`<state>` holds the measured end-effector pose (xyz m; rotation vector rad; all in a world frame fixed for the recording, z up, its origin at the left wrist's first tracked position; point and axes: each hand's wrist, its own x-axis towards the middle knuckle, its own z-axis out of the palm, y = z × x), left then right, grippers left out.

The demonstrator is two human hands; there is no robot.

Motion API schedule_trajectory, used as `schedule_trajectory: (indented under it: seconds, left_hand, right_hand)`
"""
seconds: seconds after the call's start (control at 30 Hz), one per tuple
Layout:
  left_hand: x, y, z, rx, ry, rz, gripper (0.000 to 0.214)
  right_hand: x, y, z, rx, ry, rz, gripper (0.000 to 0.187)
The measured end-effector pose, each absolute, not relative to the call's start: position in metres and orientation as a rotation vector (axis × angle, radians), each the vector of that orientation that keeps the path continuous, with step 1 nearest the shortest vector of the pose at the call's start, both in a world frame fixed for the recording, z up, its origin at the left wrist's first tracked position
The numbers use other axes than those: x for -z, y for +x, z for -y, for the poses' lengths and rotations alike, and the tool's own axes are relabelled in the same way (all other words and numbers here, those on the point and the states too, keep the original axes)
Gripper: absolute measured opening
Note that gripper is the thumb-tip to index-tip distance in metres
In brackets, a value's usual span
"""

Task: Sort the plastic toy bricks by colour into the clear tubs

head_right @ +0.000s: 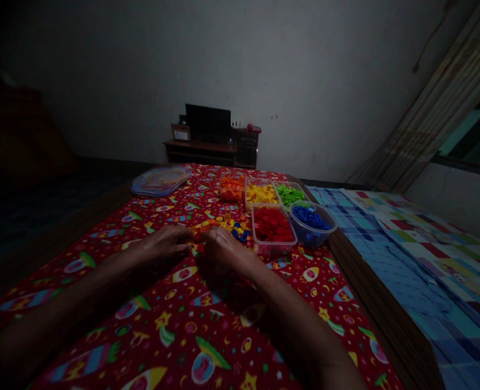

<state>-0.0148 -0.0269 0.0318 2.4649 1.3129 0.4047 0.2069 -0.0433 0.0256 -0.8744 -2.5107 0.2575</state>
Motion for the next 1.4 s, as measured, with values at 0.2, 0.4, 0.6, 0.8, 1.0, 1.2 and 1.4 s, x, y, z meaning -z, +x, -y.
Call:
schedule_trajectory:
  seconds: [0.2,0.4,0.6,0.8,1.0,1.2,1.4]
  left_hand:
    - [-0.024,-0.007,0.027,-0.623,2.547,-1.312,0.026]
    - [-0.004,0.001,0.028,-0.662,2.675,-1.223,0.027]
    - [-0.008,-0.006,0.021,-0.797,2.488,-1.374,0.032]
    - [-0.02,-0.014,0.008,-0.936,2.196,-1.553,0.042]
    - [-0.021,-0.014,0.012,-0.958,2.153,-1.552,0.048]
    - [-0.02,-0.017,0.012,-1.004,1.96,-1.441,0.058]
    - [-0.016,-0.015,0.008,-1.067,1.683,-1.258,0.063]
  right_hand:
    - [-0.05,0.225,0.012,-0.607,-1.216,1.97,0.025]
    - [-0.033,0.224,0.021,-0.348,-1.224,2.231,0.025]
    - [-0.014,0.223,0.032,-0.164,-1.009,2.454,0.032]
    - [-0.011,0.22,0.012,-0.088,-1.0,2.434,0.02]
    - [-0.01,0.192,-0.008,0.065,-0.988,2.49,0.018]
    - [-0.019,0.18,-0.012,-0.033,-1.056,2.593,0.016]
    - [-0.044,0.191,-0.009,-0.411,-1.18,2.436,0.016]
